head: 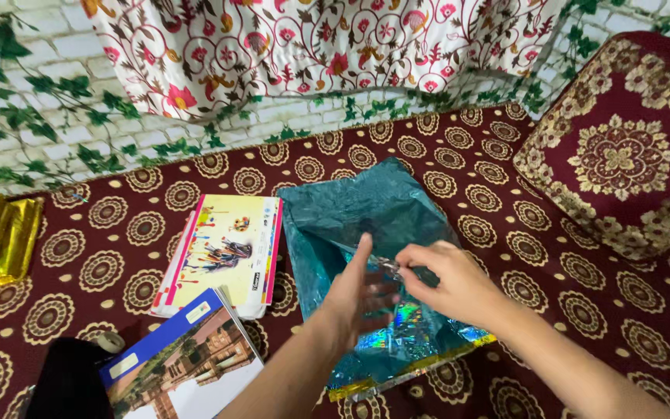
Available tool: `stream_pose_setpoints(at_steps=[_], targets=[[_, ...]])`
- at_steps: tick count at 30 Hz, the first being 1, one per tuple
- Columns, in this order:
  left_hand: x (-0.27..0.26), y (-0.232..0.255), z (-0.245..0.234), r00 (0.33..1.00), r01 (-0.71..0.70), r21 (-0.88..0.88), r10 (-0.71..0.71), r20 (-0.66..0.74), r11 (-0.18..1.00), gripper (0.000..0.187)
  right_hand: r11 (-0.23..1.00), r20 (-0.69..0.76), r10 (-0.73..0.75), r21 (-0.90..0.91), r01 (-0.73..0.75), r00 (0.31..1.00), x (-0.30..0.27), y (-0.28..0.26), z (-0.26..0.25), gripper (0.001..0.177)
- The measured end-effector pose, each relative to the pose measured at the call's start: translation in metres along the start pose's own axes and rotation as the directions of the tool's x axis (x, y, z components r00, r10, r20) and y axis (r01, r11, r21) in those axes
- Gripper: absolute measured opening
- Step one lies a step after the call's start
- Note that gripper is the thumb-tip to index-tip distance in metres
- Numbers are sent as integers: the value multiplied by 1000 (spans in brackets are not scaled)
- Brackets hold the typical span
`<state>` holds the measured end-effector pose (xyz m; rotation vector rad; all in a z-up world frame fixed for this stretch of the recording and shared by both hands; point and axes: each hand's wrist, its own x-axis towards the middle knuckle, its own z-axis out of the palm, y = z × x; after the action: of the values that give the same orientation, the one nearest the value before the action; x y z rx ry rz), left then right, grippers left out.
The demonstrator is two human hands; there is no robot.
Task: The person wraps a book with gold holographic paper, folds the edges, and secures them with tape. They then place the wrapped book aside and begin wrapping another book with teal holographic paper, folding and taping the edges.
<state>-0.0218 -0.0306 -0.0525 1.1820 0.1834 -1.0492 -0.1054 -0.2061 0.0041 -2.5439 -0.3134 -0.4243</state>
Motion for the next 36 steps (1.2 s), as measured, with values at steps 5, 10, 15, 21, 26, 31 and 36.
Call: stream_pose_setpoints(at_steps=[5,10,15,21,26,31,36], targets=[[6,55,29,983,-170,168,180,-42,971,24,940,-234,-311,-217,262,921,18,-30,-24,19],[-4,98,52,930,-335,384,368,-14,860,29,678,22,-599,-516,523,800,1,-20,-8,25],[-31,140,80,814,-573,339,565,131,746,28,835,160,435,-441,-330,886,5,5,14,68],[-75,206,87,748,-663,236,618,242,710,28,482,30,497,-841,-246,867,7,35,-21,91],[-120,253,91,737,-672,305,648,193,674,23,416,8,778,-756,-505,629,4,56,-44,84],[-147,286,94,795,-600,118,575,192,791,20,434,-75,765,-674,-597,640,-13,96,-55,50],[-161,328,67,704,-691,257,710,27,676,16,350,13,847,-767,-538,532,-40,139,-65,51]])
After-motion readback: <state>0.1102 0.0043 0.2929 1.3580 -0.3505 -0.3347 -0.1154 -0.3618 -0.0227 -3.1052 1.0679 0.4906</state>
